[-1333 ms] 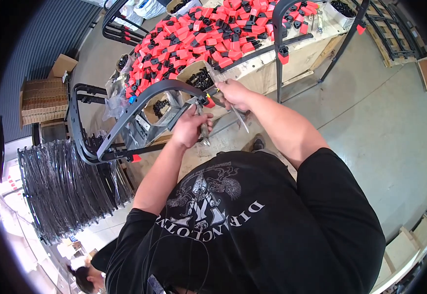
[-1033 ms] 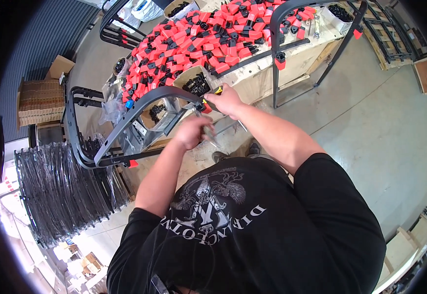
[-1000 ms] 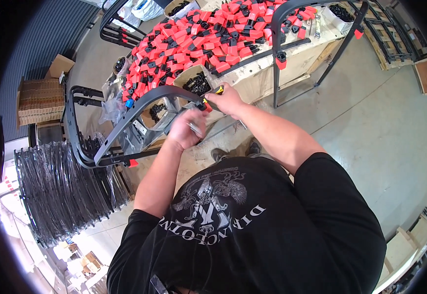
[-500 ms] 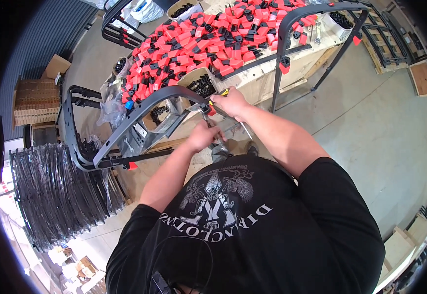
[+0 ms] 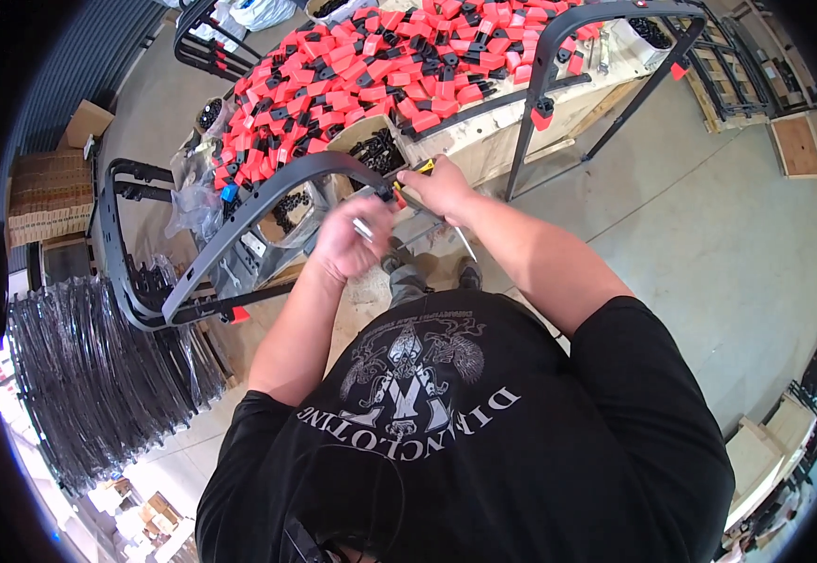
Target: Assembling components of a metal frame, including attaching plastic caps and tightening fasteners with tools.
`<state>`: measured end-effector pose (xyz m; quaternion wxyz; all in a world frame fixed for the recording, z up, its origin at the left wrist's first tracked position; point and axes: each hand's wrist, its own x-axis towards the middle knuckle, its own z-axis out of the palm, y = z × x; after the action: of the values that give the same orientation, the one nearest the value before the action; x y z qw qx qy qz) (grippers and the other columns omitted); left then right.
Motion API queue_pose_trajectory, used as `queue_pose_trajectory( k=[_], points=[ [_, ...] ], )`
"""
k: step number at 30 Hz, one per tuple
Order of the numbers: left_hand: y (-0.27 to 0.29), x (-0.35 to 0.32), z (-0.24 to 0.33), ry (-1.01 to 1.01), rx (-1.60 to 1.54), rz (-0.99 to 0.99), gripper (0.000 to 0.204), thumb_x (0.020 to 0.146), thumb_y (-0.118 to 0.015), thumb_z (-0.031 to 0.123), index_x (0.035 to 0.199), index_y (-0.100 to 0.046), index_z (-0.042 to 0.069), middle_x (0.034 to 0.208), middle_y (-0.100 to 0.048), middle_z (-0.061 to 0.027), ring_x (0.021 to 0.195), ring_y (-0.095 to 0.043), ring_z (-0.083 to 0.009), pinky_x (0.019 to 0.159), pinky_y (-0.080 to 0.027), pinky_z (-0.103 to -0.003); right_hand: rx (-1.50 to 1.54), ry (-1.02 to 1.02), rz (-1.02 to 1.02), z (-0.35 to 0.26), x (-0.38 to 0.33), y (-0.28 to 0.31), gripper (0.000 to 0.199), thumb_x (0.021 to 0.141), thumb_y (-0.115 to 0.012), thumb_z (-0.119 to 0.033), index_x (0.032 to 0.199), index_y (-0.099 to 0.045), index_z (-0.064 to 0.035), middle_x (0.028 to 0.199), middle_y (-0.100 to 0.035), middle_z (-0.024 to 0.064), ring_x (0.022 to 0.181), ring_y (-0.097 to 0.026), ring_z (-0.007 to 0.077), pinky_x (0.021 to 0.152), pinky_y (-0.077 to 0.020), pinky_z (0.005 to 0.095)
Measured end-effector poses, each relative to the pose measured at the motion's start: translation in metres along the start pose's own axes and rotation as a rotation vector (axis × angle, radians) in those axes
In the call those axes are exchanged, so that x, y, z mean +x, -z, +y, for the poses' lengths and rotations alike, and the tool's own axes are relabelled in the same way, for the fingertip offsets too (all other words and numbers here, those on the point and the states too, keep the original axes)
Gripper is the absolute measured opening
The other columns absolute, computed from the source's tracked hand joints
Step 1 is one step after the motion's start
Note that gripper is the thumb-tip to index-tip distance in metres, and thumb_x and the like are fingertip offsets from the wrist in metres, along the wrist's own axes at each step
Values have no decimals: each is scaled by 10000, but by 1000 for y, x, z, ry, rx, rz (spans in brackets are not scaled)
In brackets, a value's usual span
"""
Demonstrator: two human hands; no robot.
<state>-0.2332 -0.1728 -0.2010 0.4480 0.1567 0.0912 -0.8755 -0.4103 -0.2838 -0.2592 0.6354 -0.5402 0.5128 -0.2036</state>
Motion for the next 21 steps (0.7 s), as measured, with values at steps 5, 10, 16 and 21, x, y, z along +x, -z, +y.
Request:
queue_pose_trajectory(
  k=[5,10,16,21],
  points=[
    [4,11,-39,-45,1189,565,255,940,-582,125,1061,-581,-100,916,-690,-155,865,-739,-233,680,-588,-313,-10,-33,-1,-15,-6,-3,687,840,-808,-324,1203,-490,165,1037,-670,266,915,-681,276,769,-547,388],
    [-13,-6,0,21,-205,-36,188,947,-589,123,925,-606,-63,829,-679,-112,726,-726,-251,587,-580,-343,-123,-62,14,-24,-12,1,683,847,-791,-336,1194,-490,169,1038,-669,276,915,-686,291,778,-547,393],
    [-20,0,-35,-87,669,473,200,943,-589,120,1048,-587,-51,810,-675,-109,653,-697,-236,552,-562,-296,-84,9,40,-16,-9,-3,677,843,-792,-358,1186,-509,153,1041,-669,275,912,-686,299,781,-542,401],
    [-11,-1,-33,-255,170,189,199,938,-582,142,1044,-582,-26,767,-641,-61,591,-654,-221,524,-517,-252,-90,47,63,-5,-3,-3,672,841,-794,-364,1174,-515,149,1021,-680,282,916,-694,319,790,-540,403]
  ],
)
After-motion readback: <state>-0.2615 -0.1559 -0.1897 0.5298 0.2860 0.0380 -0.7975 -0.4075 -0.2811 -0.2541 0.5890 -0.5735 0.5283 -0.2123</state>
